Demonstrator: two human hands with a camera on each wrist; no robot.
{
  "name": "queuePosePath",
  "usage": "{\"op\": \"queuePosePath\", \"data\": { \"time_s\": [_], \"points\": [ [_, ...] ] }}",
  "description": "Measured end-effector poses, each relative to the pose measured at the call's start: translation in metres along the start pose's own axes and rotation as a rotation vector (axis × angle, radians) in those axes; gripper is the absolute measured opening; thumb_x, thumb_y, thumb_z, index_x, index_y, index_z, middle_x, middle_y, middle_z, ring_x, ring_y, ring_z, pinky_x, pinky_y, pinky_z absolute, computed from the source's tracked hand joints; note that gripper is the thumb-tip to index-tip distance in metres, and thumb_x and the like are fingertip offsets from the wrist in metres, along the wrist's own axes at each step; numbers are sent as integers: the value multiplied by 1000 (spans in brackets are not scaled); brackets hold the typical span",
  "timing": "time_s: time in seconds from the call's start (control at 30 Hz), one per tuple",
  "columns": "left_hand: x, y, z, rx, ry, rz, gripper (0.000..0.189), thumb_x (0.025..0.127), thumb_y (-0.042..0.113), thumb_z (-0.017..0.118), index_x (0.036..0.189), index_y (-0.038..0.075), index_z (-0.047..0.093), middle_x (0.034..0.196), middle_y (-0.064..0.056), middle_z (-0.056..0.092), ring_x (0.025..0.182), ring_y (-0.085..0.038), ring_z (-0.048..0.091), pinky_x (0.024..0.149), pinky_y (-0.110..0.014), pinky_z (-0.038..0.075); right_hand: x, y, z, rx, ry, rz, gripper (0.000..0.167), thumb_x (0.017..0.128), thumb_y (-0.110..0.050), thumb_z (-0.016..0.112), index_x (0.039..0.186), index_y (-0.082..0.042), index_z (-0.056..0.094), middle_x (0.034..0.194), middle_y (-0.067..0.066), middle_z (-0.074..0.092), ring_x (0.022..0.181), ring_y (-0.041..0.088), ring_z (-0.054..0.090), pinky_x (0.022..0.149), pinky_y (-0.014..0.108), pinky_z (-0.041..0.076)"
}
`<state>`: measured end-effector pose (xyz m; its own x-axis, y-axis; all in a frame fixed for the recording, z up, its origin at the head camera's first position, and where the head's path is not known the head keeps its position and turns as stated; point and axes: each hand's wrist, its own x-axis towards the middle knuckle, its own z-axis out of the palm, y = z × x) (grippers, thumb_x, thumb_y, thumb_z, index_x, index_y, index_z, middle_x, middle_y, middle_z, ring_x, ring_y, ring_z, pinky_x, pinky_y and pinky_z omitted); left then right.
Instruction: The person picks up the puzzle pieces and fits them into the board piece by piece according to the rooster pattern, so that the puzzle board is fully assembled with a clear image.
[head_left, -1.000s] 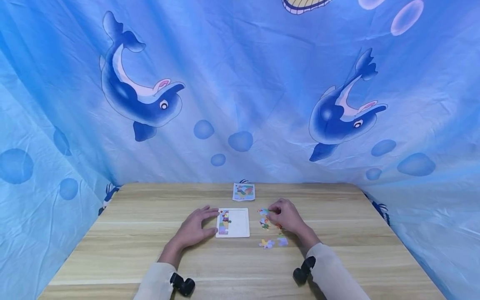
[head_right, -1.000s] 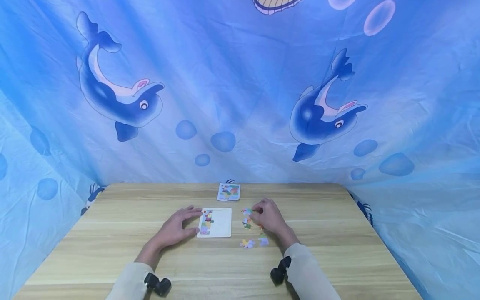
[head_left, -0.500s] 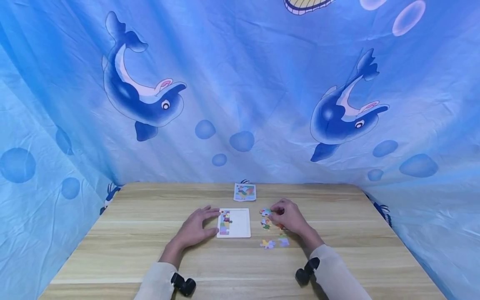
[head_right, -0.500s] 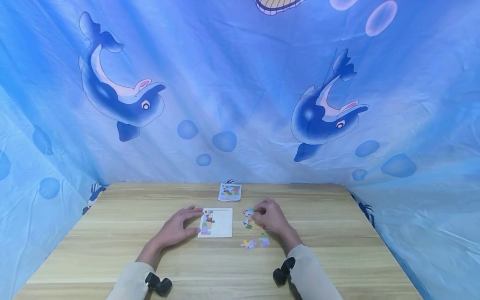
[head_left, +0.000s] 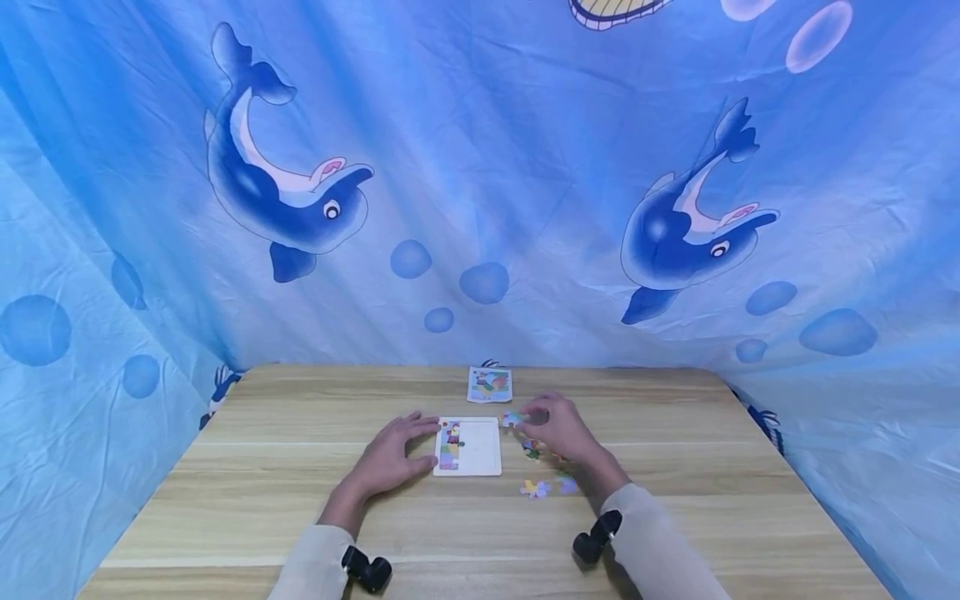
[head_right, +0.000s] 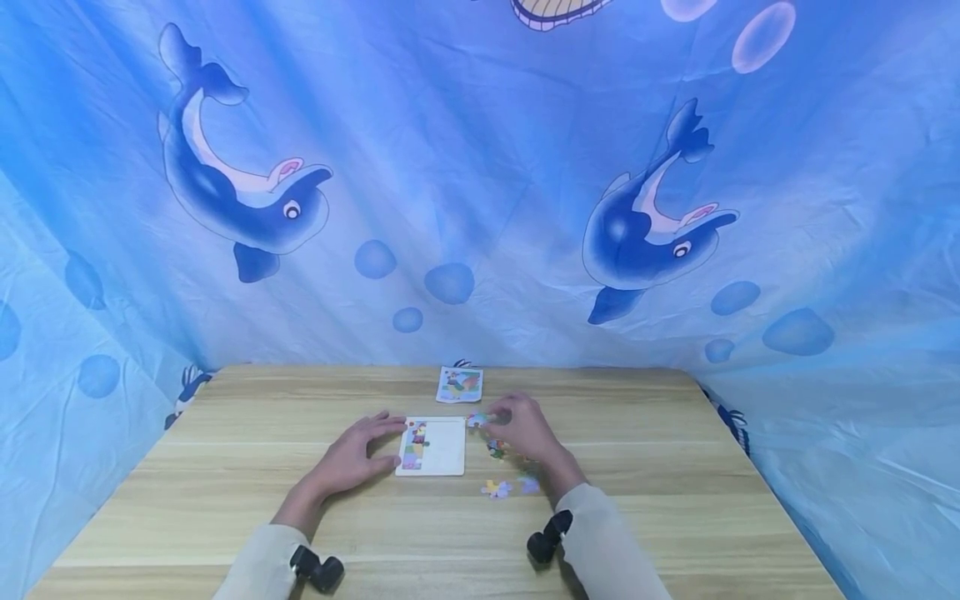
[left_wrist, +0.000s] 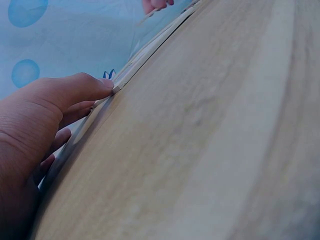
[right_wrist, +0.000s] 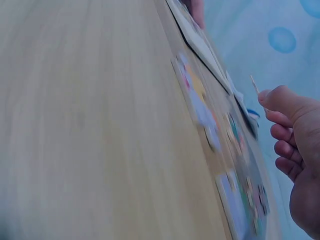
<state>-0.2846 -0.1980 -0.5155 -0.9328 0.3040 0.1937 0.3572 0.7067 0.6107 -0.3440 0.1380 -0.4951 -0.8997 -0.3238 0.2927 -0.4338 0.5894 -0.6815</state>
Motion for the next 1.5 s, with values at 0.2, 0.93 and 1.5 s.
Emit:
{"op": "queuePosePath", "data": {
  "time_s": [0.2,0.93,1.5],
  "points": [
    [-1,-1,1,8,-3,2,56,88,32,75,142,19,65,156,1,55,156,-31,35,129,-62,23,6,-13,17,36,-55,7,20,86,-24,85,103,-17,81,116,3,70,113,25,64,100,48,56],
    [1,1,-1,8,-7,-18,55,88,33,75,141,21,65,156,2,55,156,-31,35,129,-60,22,23,-29,54,-6,-120,-90,24,88,-24,82,107,-10,80,106,0,70,96,13,64,86,28,56],
    [0,1,-1,6,-12,-21,55,88,33,75,141,21,65,156,2,54,156,-31,34,128,-62,23,22,-31,57,-35,-149,-69,22,91,-24,79,110,-12,80,103,-1,68,93,13,61,82,28,56]
  ]
}}
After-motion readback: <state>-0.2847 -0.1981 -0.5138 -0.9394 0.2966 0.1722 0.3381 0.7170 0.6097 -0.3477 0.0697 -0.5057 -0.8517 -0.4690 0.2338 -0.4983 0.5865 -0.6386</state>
